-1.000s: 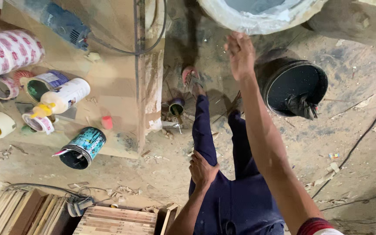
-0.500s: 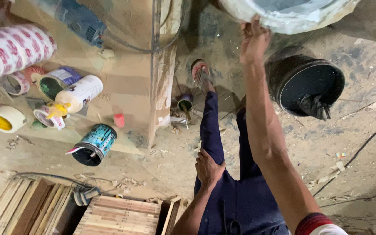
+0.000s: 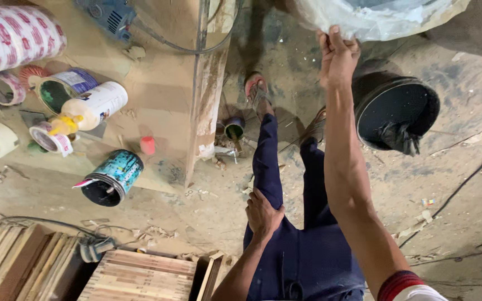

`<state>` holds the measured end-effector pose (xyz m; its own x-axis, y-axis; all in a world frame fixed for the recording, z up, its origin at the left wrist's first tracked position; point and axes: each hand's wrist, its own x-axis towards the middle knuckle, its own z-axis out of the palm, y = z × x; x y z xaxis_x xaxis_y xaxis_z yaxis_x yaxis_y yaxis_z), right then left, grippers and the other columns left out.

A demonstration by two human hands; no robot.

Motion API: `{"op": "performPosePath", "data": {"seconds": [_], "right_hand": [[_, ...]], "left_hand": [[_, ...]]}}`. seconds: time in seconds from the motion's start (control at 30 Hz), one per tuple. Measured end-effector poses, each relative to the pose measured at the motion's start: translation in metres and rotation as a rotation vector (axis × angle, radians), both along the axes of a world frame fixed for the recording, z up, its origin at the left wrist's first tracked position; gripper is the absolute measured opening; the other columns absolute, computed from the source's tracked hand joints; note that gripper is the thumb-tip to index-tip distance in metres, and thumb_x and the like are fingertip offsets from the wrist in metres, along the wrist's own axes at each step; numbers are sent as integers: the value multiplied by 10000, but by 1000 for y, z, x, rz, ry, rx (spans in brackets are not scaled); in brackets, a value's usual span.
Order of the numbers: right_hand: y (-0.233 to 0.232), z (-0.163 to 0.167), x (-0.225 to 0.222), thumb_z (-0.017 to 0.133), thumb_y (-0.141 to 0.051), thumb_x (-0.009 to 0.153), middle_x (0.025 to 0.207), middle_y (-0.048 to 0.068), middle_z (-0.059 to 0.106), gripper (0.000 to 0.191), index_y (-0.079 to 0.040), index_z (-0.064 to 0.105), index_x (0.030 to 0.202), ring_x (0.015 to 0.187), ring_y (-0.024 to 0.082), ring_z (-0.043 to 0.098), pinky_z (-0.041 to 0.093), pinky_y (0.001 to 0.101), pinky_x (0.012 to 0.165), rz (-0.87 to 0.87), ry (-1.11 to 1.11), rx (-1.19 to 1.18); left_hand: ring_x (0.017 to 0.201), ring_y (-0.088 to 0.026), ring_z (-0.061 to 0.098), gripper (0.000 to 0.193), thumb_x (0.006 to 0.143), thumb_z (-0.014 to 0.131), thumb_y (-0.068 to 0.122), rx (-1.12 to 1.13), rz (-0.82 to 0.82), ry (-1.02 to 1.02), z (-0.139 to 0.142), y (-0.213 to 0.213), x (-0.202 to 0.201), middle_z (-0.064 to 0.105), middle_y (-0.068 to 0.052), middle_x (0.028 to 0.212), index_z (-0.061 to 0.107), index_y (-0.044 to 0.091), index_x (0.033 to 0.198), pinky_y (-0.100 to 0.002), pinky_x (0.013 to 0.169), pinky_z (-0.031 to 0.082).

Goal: The person scrapes dried paint from a large bucket lid with a blade, wipes the lid by hand, removes a metal ring from the bucket, carries the lid outside and shakes it, then returns and covers a bucket of white material with a plastic sheet.

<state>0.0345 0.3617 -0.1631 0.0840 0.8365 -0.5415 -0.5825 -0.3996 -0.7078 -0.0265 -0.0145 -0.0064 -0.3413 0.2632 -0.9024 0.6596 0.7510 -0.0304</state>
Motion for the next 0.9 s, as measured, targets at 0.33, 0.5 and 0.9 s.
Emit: {"op": "performPosePath", "data": {"seconds": [0.33, 0.5, 0.9], "right_hand": [[-59, -2, 38, 773, 74, 960, 826, 158, 671, 364, -58, 521, 733, 815, 271, 744, 647, 353, 756, 18, -73, 2], [-111, 6, 44, 756, 65, 990, 846, 115, 638, 354, -58, 518, 758, 811, 247, 736, 667, 340, 814, 114, -54, -9], [-271, 35, 64, 627, 57, 947, 852, 114, 699, 49, 42, 652, 987, 759, 203, 707, 588, 268, 706, 219, -1, -332]], "left_hand": [[1208, -369, 555, 1097, 708, 865, 502, 25, 47, 28, -15, -34, 13, 518, -220, 1347, 328, -91, 1459, -461, 1018, 471], [1236, -394, 533, 1103, 705, 853, 484, 82, 122, 37, -18, -68, 36, 508, -248, 1367, 325, -106, 1473, -486, 1041, 447], [1255, -423, 511, 1138, 734, 838, 492, 71, 456, 104, 30, -174, 135, 473, -267, 1410, 271, -105, 1520, -517, 1027, 443]]}}
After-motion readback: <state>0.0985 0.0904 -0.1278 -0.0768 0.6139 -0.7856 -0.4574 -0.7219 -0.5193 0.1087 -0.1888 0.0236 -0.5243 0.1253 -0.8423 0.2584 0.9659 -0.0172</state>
